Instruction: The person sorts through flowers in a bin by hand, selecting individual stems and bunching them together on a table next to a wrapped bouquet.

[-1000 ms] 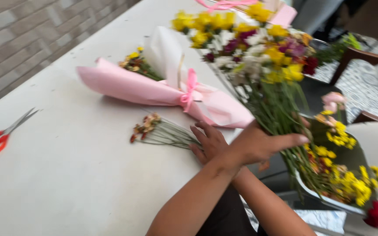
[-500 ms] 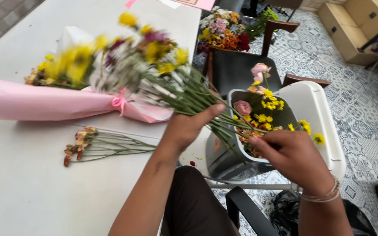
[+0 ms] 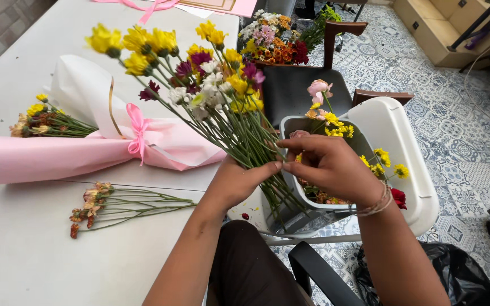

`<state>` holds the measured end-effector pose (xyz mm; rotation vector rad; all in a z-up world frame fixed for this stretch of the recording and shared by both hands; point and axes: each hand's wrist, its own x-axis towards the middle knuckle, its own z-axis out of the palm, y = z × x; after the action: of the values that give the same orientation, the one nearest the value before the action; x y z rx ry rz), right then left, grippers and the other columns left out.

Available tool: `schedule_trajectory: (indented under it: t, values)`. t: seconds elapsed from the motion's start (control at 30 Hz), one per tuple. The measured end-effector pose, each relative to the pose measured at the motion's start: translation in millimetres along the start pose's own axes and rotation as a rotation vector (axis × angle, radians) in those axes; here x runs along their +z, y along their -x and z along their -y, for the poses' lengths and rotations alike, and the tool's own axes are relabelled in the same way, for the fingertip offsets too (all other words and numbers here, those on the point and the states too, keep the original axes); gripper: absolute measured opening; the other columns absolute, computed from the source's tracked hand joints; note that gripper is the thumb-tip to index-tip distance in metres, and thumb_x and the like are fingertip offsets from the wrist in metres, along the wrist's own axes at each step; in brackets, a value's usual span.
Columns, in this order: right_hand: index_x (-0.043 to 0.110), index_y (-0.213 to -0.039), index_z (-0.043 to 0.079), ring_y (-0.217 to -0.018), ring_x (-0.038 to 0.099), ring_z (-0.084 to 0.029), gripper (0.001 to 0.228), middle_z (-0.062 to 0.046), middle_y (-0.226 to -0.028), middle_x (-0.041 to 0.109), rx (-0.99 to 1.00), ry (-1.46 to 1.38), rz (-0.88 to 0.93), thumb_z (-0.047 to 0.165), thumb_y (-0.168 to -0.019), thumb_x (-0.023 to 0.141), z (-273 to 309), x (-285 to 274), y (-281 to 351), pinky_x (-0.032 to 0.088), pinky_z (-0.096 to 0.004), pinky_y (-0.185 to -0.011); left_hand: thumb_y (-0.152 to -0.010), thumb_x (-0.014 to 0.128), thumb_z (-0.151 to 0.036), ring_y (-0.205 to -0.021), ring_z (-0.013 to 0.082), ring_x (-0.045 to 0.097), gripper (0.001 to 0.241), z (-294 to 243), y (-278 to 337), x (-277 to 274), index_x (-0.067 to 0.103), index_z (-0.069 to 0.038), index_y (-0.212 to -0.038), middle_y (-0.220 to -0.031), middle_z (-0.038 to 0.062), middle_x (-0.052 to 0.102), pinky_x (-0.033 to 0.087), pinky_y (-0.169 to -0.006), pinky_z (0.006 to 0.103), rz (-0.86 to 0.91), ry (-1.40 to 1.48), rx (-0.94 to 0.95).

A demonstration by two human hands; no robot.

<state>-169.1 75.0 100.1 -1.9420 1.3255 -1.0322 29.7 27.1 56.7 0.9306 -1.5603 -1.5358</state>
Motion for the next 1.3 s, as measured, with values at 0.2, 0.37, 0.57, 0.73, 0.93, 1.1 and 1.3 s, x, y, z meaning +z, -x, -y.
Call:
schedule_trajectory:
  t: [0.2,0.37,0.57,0.73,0.93,1.1,1.3]
  values:
    - [0.075,-0.113,-0.005,-0.051,0.062,-0.023,0.029,-0.016,-0.074,0.067,0.088,0.153,-0.143,-0.004,-0.084,0.069,-37.7,-35.6,11.5,0.047,-0.037,-0.048,-0.076,0.084,-0.033,-0.119,0.0252,0.07,0.05,25.0,-8.3,-10.8,0.075,-0.013,-0.121,-0.115,0.011,0.078,0.05,-0.111,0.0441,-0.039,-0.007,-0.009]
    - [0.071,-0.103,0.0,-0.051,0.062,-0.022,0.01,-0.014,-0.077,0.064,0.119,0.24,-0.391,0.002,-0.094,0.067,-70.4,-55.5,17.4,0.047,-0.034,-0.05,-0.078,0.084,-0.032,-0.115,0.0214,0.072,0.045,30.5,-13.2,-23.6,0.075,-0.017,-0.12,-0.11,0.007,0.079,0.051,-0.108,0.0405,-0.118,0.0,-0.014]
    - [0.07,-0.114,-0.006,-0.068,0.07,-0.034,0.017,-0.023,-0.085,0.07,0.04,0.398,-0.456,-0.001,-0.098,0.07,-84.7,-31.7,-1.9,0.053,-0.04,-0.058,-0.079,0.083,-0.032,-0.111,0.0169,0.073,0.043,22.9,-8.9,-35.5,0.074,-0.018,-0.119,-0.109,0.003,0.08,0.053,-0.105,0.0386,-0.154,0.016,-0.003]
    - [0.078,-0.104,0.005,-0.082,0.076,-0.03,0.017,-0.015,-0.087,0.077,0.092,0.483,-0.338,0.019,-0.101,0.07,-93.9,19.2,-22.4,0.062,-0.037,-0.071,-0.081,0.085,-0.027,-0.104,0.0243,0.072,0.043,15.3,-4.1,-51.3,0.073,-0.01,-0.119,-0.108,0.015,0.078,0.057,-0.097,0.0447,-0.196,0.115,0.091]
    - [0.067,-0.113,-0.002,-0.09,0.072,-0.046,0.016,-0.025,-0.088,0.07,0.122,0.427,-0.274,0.008,-0.103,0.059,-110.8,43.9,-26.9,0.063,-0.06,-0.073,-0.083,0.085,-0.018,-0.097,0.0147,0.071,0.035,6.4,9.1,-85.1,0.072,-0.007,-0.114,-0.103,0.009,0.077,0.059,-0.089,0.0332,-0.324,0.139,0.143]
    - [0.074,-0.108,0.005,-0.086,0.074,-0.04,0.014,-0.019,-0.087,0.075,0.112,0.43,-0.414,0.014,-0.104,0.064,-123.0,44.5,-25.4,0.061,-0.052,-0.075,-0.082,0.086,-0.018,-0.096,0.0143,0.072,0.036,22.0,-4.7,-80.2,0.073,-0.008,-0.114,-0.101,0.009,0.078,0.06,-0.088,0.0338,-0.27,0.185,0.175]
    - [0.075,-0.11,0.006,-0.09,0.075,-0.038,0.016,-0.016,-0.091,0.077,0.16,0.37,-0.398,0.019,-0.105,0.067,-95.0,42.0,-19.8,0.061,-0.052,-0.078,-0.08,0.088,-0.023,-0.097,0.0145,0.073,0.04,15.5,-3.8,-64.6,0.074,-0.01,-0.115,-0.102,0.008,0.078,0.06,-0.091,0.0359,-0.204,0.191,0.186]
